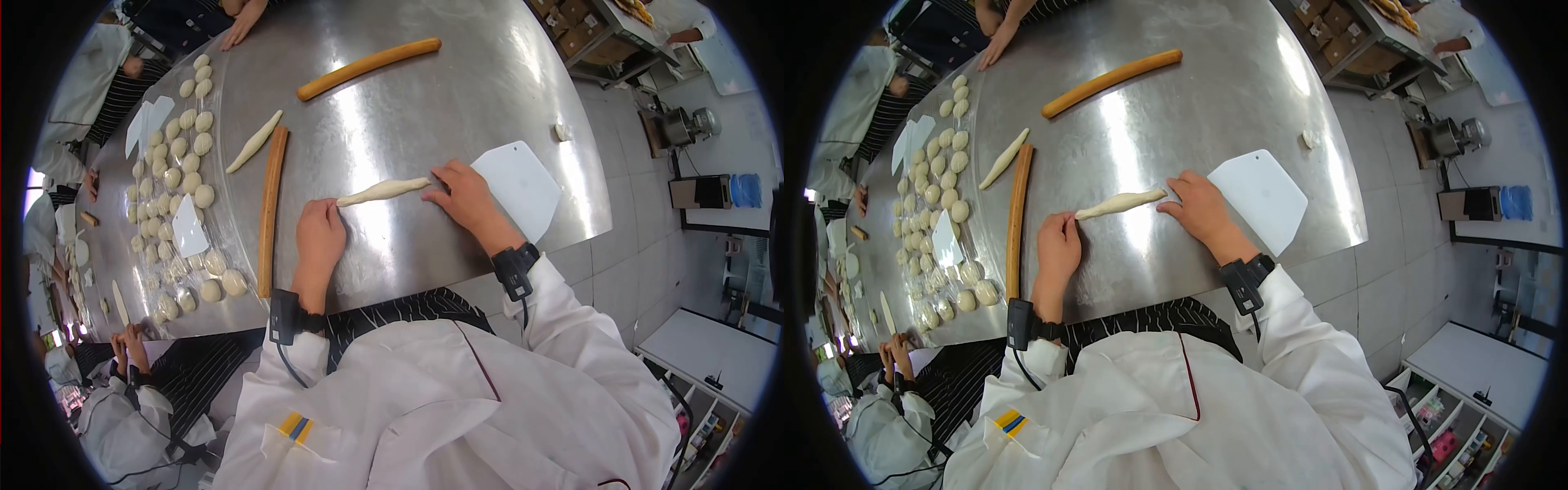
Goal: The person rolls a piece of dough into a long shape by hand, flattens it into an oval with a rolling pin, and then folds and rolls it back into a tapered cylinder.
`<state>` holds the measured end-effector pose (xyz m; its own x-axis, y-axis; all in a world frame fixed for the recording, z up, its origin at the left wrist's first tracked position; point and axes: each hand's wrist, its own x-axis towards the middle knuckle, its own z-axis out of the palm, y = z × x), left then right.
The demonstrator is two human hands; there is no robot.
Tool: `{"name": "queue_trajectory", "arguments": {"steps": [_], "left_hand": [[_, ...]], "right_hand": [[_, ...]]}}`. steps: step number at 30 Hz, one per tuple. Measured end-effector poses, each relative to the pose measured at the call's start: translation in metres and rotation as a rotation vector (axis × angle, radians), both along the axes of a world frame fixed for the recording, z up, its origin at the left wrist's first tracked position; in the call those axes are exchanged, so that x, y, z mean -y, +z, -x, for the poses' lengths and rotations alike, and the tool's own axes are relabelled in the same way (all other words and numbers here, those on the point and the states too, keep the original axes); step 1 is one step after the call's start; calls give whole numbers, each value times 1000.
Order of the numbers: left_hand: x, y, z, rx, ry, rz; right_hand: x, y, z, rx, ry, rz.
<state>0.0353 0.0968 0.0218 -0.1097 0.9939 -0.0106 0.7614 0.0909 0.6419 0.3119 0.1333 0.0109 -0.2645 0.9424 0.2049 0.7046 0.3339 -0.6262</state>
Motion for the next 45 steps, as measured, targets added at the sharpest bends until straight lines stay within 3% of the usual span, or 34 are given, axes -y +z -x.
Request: {"name": "queue_trajectory", "arguments": {"steps": [3,5,8,11,14,24,26,30,33,36,38,42,45], "left_hand": [[11,4,0,-102,-61,-123],[17,11,-5,-328,-203,-186],[26,7,-11,-539,-258,-112],[31,-1,-10,-377,-180,-145],[31,-1,-10,-535,-277,-85],[20,4,-6,-514,-277,-58],[16,6,-4,-422,-285,-182],[14,-8,4,-493,-367,-211],[15,-6,4,-312,-316,-235],[1,-3,2,-259,-374,-296],[-9,-3,-4,-112,-543,-229],[-21,0,-15,-153,-598,-241],[-20,1,-18,-238,-654,-272]], "right_hand": [[6,9,-1,-8,-33,91],[9,4,0,139,41,-168],[23,7,6,290,51,-153],[29,-1,9,338,-18,-241],[35,-5,12,466,5,-194],[29,-2,14,410,34,-157],[24,-1,12,374,29,-218],[18,-7,7,425,104,-207],[14,-3,4,419,126,-149],[-1,1,7,247,168,-222],[-10,2,14,110,307,-181],[-17,0,29,149,405,-89],[-14,0,29,228,433,-198]]}}
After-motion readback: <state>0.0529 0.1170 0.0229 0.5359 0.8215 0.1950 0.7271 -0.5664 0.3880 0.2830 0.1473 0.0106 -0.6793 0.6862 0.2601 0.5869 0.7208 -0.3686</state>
